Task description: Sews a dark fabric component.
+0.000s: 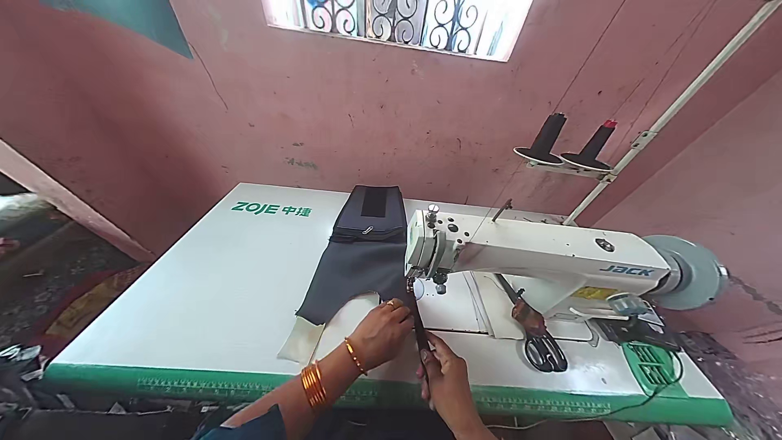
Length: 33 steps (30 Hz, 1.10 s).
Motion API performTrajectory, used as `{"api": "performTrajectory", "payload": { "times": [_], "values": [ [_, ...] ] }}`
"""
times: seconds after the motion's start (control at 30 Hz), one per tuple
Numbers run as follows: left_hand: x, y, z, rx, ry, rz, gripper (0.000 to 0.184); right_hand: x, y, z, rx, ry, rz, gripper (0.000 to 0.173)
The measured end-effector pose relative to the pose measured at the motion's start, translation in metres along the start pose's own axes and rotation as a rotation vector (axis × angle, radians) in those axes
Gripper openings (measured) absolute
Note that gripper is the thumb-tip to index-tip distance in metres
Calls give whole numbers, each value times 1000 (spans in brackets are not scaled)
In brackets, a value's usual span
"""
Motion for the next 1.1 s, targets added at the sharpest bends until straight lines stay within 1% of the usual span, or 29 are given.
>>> {"api": "performTrajectory", "payload": {
  "times": [0.07,0.1,0.13,0.17,0.23,0.27,0.4,0.43,0.47,0.5,0.53,0.57,0.67,0.7,0.83,0.93,1.0,1.03,1.07,1.1],
  "values": [
    [-9,6,-2,-24,20,99,16,6,10,-7,-136,402,298,36],
    [-12,8,-2,-43,47,148,16,9,14,-11,-179,543,397,38],
    [-13,9,-1,-62,81,188,17,13,17,-14,-188,641,441,39],
    [-15,10,0,-80,108,213,19,15,20,-16,-153,677,425,39],
    [-19,9,4,-45,142,221,29,17,21,-12,-36,557,305,32],
    [-19,7,4,-36,130,204,30,17,21,-8,-5,460,264,30],
    [-19,7,-3,-102,65,161,21,21,29,1,109,141,87,29],
    [-20,7,-4,-127,62,152,20,24,27,3,160,99,41,28],
    [-20,8,-5,-142,59,153,19,29,20,7,191,114,42,27],
    [-21,7,-5,-151,56,162,18,36,8,14,165,205,130,24],
    [-24,9,-5,-145,61,178,17,40,-6,18,99,321,264,23],
    [-26,11,-5,-132,67,195,17,38,-21,19,74,408,391,24],
    [-25,8,-4,-104,57,226,17,19,-63,8,64,515,672,23],
    [-22,7,-4,-102,47,239,16,17,-70,4,40,528,715,22],
    [-6,-2,-4,-33,84,301,17,16,-83,0,0,498,706,23],
    [2,-10,-5,-19,92,323,17,18,-82,12,-15,388,742,29],
    [3,-11,-5,-19,106,323,19,28,-64,32,-49,297,818,27],
    [4,-10,-6,-30,111,317,21,39,-51,50,-92,290,862,25],
    [4,-10,-6,-44,120,313,21,52,-38,75,-176,350,898,25],
    [5,-9,-6,-52,128,311,21,68,-25,108,-317,466,916,26]
  ]
}}
Point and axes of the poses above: each hand's wrist, its own y-axis away from the middle knuckle, its own z-axis out of the back of the hand, x = y × z, the point moved 5 cm from there along -y, towards the middle knuckle, and after that the axes turned 4 degrees about x, right-handed, at the moved point
